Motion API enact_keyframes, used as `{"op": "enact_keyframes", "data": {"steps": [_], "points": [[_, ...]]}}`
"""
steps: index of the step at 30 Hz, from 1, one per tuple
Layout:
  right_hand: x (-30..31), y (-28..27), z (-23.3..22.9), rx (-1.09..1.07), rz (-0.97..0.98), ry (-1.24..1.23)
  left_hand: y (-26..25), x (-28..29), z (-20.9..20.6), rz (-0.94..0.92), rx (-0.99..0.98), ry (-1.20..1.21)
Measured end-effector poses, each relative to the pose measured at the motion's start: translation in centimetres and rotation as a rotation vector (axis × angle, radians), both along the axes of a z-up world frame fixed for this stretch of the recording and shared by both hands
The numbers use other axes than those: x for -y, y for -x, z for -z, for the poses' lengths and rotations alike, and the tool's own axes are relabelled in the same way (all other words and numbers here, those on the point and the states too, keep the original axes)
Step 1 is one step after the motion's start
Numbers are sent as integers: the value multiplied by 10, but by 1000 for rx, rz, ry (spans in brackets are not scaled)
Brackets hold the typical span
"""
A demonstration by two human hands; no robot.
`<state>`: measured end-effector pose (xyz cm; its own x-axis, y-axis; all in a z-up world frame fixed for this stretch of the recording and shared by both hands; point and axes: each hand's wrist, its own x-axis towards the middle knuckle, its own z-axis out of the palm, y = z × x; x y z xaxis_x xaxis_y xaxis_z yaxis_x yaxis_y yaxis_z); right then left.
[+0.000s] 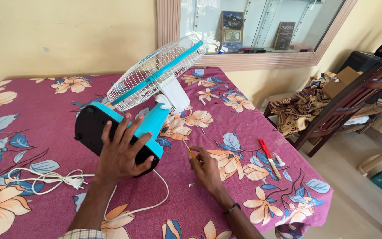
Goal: The person uses a screwdriver to remove screws from the base of a small electric fan. They then detach the fan head from the stand and place the screwdriver on the table.
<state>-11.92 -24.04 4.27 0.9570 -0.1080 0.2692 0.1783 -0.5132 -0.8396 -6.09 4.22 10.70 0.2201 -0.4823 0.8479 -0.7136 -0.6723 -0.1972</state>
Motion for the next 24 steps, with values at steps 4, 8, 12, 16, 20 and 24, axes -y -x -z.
{"op": "enact_keyframes", "data": {"steps": [4, 8, 12, 16, 20, 24], "points": [[-9, 9, -9, 49, 8, -2, -9, 7, 15, -8, 77, 56], [-8, 14, -12, 100, 32, -10, -20, 21, 23, -59, 178, 107], [-4, 13, -12, 100, 95, -14, -23, 43, 28, -133, 204, 133], [-2, 15, -15, 164, 101, -54, -21, 58, 31, -167, 210, 138], [-8, 27, -21, 98, 112, -43, -20, 61, 21, -184, 218, 124], [-29, 56, -21, 262, 3, 38, -20, 55, 2, -190, 220, 26]]}}
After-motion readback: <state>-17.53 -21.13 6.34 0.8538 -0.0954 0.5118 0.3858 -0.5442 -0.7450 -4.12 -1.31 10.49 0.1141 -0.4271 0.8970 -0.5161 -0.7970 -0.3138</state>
